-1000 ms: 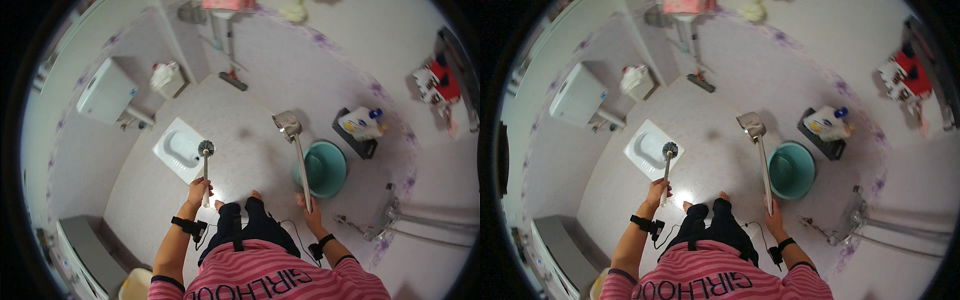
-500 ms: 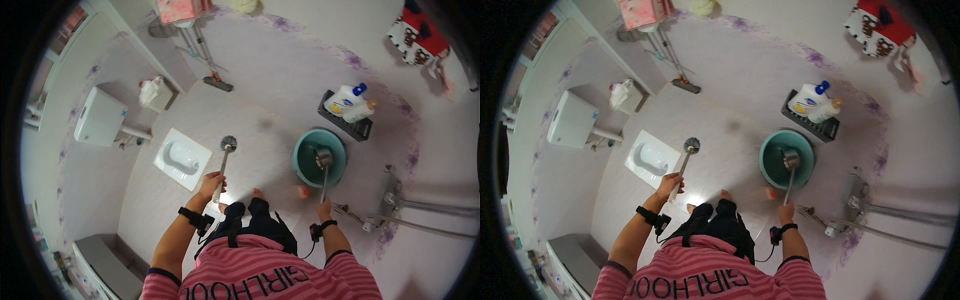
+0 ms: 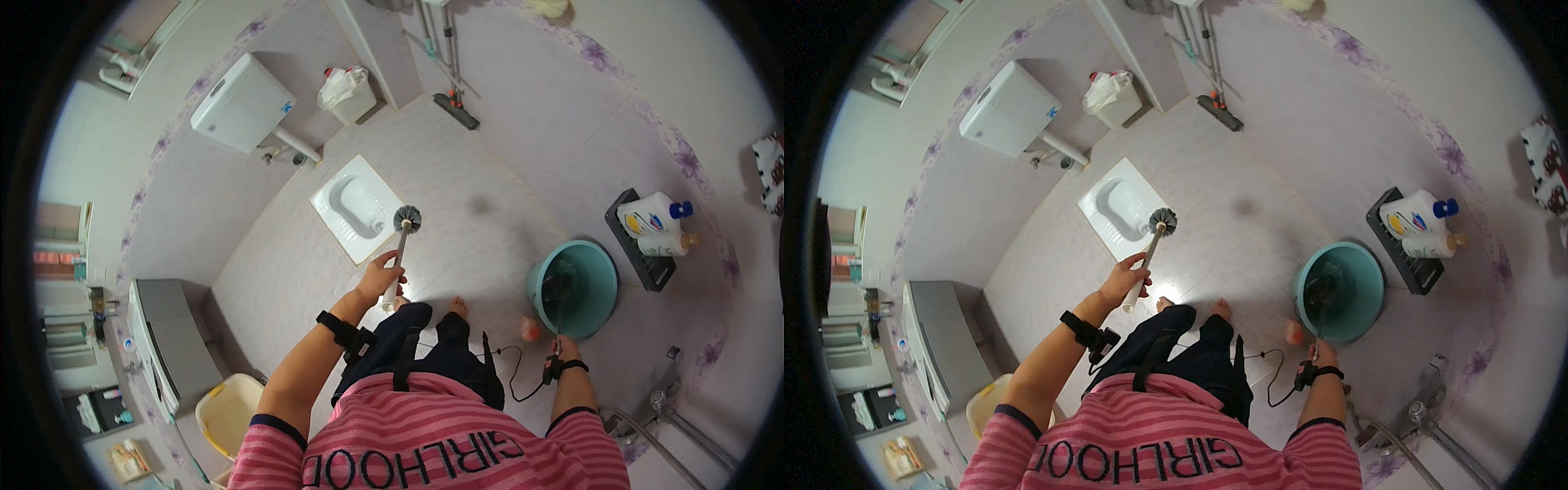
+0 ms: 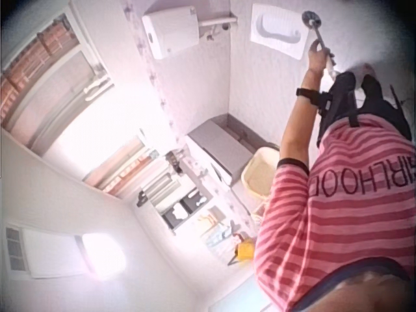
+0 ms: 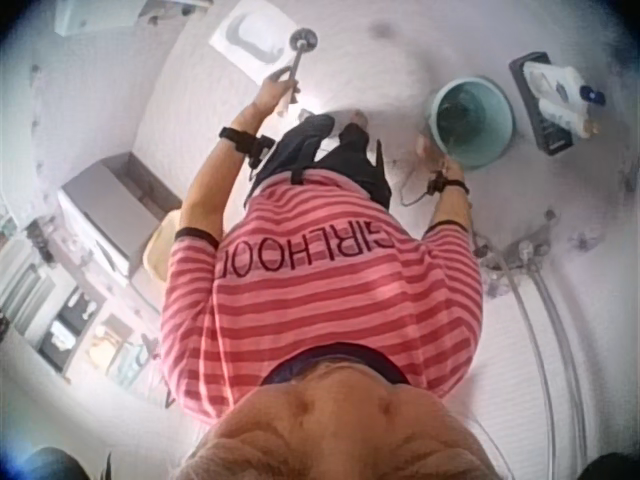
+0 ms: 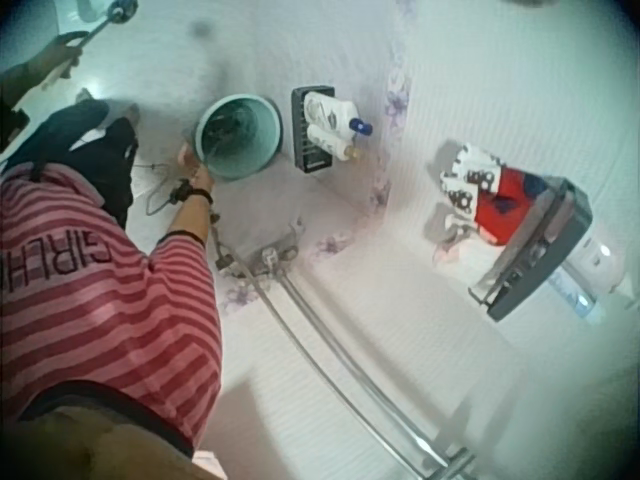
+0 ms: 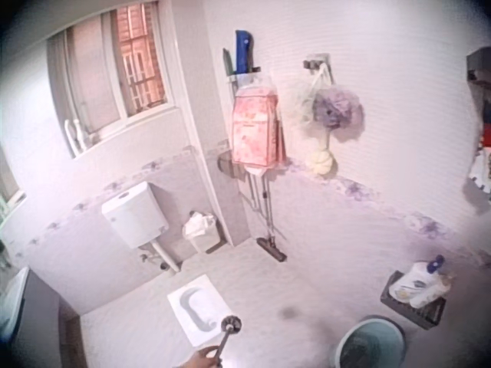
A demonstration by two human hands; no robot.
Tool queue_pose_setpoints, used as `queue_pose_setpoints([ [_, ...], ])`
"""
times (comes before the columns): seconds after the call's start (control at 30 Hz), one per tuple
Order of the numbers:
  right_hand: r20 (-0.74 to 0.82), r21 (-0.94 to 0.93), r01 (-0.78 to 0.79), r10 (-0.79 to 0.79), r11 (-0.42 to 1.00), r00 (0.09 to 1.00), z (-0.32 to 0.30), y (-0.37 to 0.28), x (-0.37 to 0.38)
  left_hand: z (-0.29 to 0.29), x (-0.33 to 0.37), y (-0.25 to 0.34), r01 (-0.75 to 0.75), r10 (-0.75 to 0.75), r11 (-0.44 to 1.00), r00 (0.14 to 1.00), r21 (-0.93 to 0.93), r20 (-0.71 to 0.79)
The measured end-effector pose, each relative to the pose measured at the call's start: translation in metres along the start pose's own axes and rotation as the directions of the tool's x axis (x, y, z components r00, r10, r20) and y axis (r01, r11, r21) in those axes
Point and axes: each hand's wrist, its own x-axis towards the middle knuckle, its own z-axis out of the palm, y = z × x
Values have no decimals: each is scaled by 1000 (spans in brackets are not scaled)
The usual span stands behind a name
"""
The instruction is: The person cleans a squat toilet by spraying it with cleaner, scrubbing the surface with a toilet brush, pouring water from a ladle to rinse it, and using a squeegee to move excess water toward the drain; they then rinse a cloth in the sink.
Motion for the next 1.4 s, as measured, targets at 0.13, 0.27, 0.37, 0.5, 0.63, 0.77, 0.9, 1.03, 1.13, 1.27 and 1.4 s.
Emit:
queue_pose_setpoints([
  [0.13,295,-310,432,-347,847,890,-30,12,35,-13,4,-4,56,-55,998,998,-27,13],
  [0.27,9,438,-29,28,899,1000,13,0,22,-36,2,-11,63,-64,995,998,-77,-8],
  [0.37,-133,474,44,23,879,991,19,11,19,-57,12,-18,75,-72,986,997,-146,26],
  [0.5,-10,492,8,-4,870,1000,45,24,-4,-94,16,-24,108,-93,971,993,-215,79],
  [0.63,175,98,146,-162,984,971,46,25,-8,-129,22,-22,82,-55,960,993,-268,107],
  [0.77,74,388,73,-110,919,991,118,13,-45,-181,12,-10,68,-35,964,991,-258,132],
  [0.9,244,197,294,-337,935,909,176,-8,-53,-229,14,1,29,106,888,958,-458,266],
  [1.03,251,-169,456,-410,874,877,289,-23,-128,-279,1,6,-93,334,816,881,-570,334],
  [1.13,321,-311,582,-494,751,808,349,-33,-168,-303,-1,12,-240,408,847,866,-474,290],
  [1.27,526,-569,694,-454,440,719,406,-49,-192,-319,-5,33,-350,376,916,920,-198,115],
  [1.4,707,-629,768,-320,126,631,460,-69,-215,-326,2,52,-352,374,920,920,173,-114],
])
